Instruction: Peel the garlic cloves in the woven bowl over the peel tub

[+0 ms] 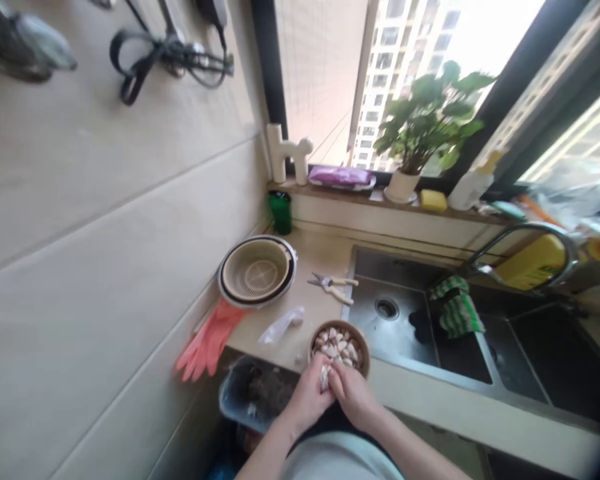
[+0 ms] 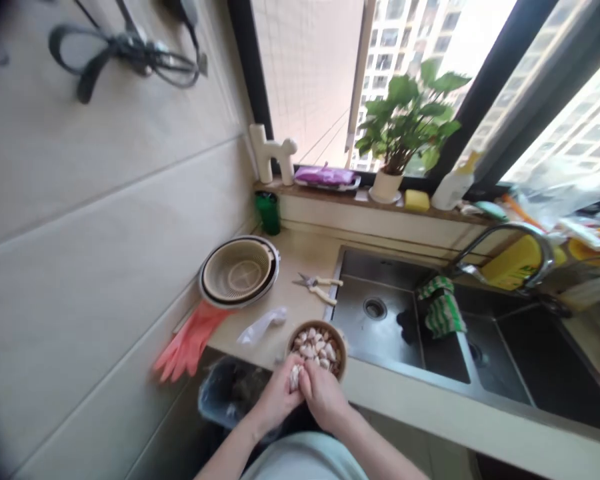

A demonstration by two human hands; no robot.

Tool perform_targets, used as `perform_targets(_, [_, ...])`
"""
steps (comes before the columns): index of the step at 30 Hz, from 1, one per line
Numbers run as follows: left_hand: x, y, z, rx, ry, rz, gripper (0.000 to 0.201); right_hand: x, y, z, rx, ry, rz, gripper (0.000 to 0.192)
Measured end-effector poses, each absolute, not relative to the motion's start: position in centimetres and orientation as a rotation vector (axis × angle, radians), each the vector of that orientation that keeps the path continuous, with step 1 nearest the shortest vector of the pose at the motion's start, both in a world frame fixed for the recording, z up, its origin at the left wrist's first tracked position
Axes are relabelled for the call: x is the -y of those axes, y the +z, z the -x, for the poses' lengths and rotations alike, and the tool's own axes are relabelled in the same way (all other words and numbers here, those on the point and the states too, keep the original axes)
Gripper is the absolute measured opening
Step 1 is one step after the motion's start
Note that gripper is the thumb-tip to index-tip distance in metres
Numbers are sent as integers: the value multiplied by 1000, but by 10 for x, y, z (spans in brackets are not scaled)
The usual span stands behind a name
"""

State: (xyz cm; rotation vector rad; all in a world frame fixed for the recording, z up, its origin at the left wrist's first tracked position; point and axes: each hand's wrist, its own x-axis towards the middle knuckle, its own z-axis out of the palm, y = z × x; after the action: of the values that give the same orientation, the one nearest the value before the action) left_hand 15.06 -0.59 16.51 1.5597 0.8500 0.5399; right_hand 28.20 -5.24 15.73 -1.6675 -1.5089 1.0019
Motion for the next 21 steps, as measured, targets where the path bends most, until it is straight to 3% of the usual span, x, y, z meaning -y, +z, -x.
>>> perform_targets(10, [1,183,-179,-1014,525,-1667,32,42,170,-333,1312,1392,1313,32])
perform_targets(21, [11,175,-197,-1298,763,-1536,33,27,172,-342,1574,1270,1225,28])
